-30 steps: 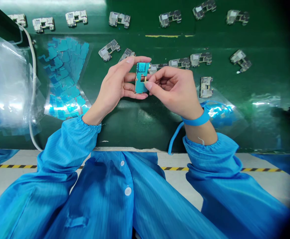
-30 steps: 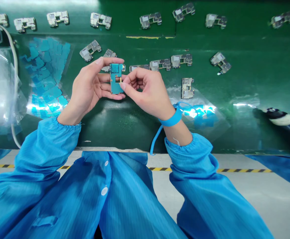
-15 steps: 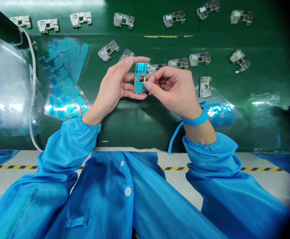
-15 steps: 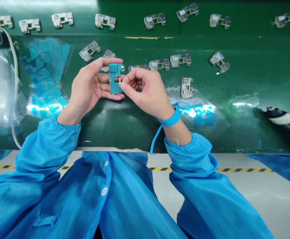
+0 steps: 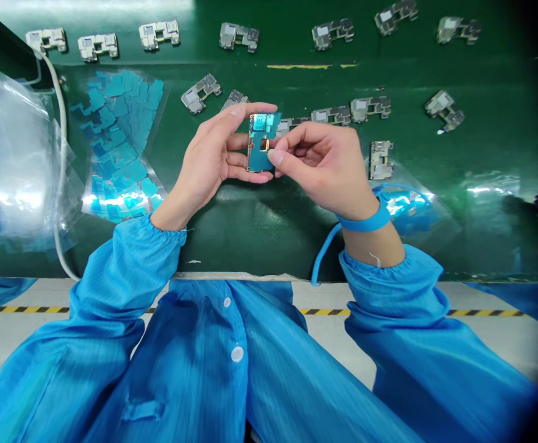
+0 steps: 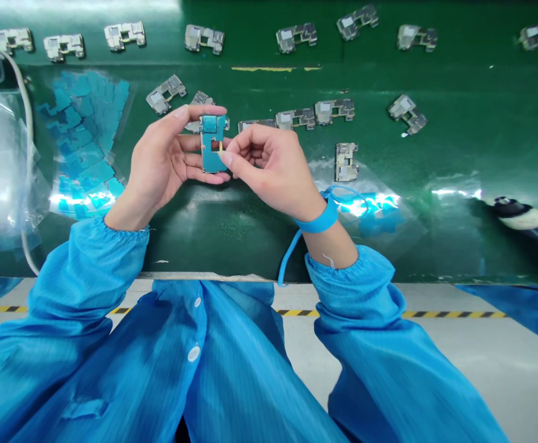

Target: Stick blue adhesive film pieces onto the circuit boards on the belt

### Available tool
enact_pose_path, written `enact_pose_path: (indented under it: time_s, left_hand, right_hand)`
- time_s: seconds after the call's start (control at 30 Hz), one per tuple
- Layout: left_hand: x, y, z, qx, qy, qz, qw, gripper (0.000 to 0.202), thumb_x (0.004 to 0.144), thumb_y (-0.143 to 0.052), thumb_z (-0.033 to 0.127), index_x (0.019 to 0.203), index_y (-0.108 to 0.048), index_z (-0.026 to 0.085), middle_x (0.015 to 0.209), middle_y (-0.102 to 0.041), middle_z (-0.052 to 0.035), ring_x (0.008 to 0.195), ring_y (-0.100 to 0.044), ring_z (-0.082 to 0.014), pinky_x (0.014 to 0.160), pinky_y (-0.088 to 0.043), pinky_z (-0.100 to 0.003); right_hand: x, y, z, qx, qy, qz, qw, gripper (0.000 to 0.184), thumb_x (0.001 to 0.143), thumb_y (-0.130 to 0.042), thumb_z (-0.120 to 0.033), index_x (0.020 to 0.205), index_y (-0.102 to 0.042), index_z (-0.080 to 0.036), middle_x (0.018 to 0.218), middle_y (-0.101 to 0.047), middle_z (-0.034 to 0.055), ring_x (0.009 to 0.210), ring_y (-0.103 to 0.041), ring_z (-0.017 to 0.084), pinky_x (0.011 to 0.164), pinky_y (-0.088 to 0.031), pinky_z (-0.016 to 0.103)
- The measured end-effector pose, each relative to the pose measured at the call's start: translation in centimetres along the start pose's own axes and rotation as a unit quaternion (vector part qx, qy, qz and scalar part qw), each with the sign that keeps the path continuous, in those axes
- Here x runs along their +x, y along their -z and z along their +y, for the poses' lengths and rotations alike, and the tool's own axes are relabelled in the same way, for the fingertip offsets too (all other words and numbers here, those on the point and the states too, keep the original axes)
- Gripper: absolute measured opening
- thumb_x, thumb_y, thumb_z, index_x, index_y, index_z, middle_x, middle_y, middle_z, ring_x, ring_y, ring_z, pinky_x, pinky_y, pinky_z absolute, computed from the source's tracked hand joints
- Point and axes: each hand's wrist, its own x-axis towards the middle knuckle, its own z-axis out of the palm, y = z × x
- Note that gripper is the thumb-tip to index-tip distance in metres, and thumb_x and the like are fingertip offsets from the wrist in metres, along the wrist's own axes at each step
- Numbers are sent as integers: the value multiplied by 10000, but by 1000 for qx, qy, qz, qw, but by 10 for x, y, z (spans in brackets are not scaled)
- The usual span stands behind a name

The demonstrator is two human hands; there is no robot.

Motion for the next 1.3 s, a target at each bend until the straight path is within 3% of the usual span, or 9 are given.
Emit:
enact_pose_path:
  time_s: [0.23, 0.43, 0.67, 0.87, 1.1, 1.3]
  left_hand:
    - [-2, -2, 3, -10, -7, -5, 1000, 360, 1087, -625, 496, 1292, -759, 231, 1028, -886, -51, 869, -886, -285, 759, -757, -369]
    - [-2, -3, 3, 12, -12, -1, 1000, 376, 1082, -626, 532, 1286, -756, 244, 1064, -888, -47, 892, -881, -279, 783, -754, -368]
    - [-2, -1, 0, -32, -5, -17, 999, 253, 1080, -662, 463, 1203, -769, 270, 1016, -890, -6, 852, -874, -275, 762, -766, -407]
    - [-2, -1, 0, -26, -16, -16, 999, 321, 1082, -650, 465, 1256, -765, 221, 1020, -888, -14, 873, -874, -289, 750, -765, -412]
    - [-2, -3, 2, 19, -2, 11, 1000, 382, 1062, -637, 533, 1278, -766, 246, 1066, -891, -49, 878, -880, -271, 763, -746, -359]
    - [-4, -3, 3, 7, -2, 11, 1000, 361, 1029, -690, 539, 1236, -781, 258, 1048, -886, -38, 874, -875, -283, 776, -754, -390]
  right_hand:
    - [0, 0, -1, 16, -8, -4, 1000, 491, 847, -949, -684, 812, -735, -243, 798, -727, 26, 716, -701, 184, 747, -697, 376]
    - [1, -1, -2, 23, -12, -8, 1000, 503, 833, -951, -695, 816, -733, -242, 802, -724, 30, 707, -686, 178, 719, -672, 351]
    - [0, -2, -2, 29, -10, -2, 1000, 497, 843, -947, -688, 811, -734, -240, 844, -740, 32, 697, -664, 165, 717, -666, 354]
    - [-1, -2, -4, 14, -19, -5, 1000, 502, 838, -941, -711, 825, -724, -258, 835, -726, 30, 750, -695, 195, 755, -668, 375]
    - [-2, -3, -7, 2, -22, -2, 1000, 473, 846, -953, -673, 805, -713, -268, 799, -706, 29, 805, -733, 225, 844, -693, 415]
    - [-2, -4, -7, -6, -14, 5, 1000, 504, 832, -938, -723, 785, -720, -272, 789, -716, 37, 792, -722, 234, 862, -716, 456]
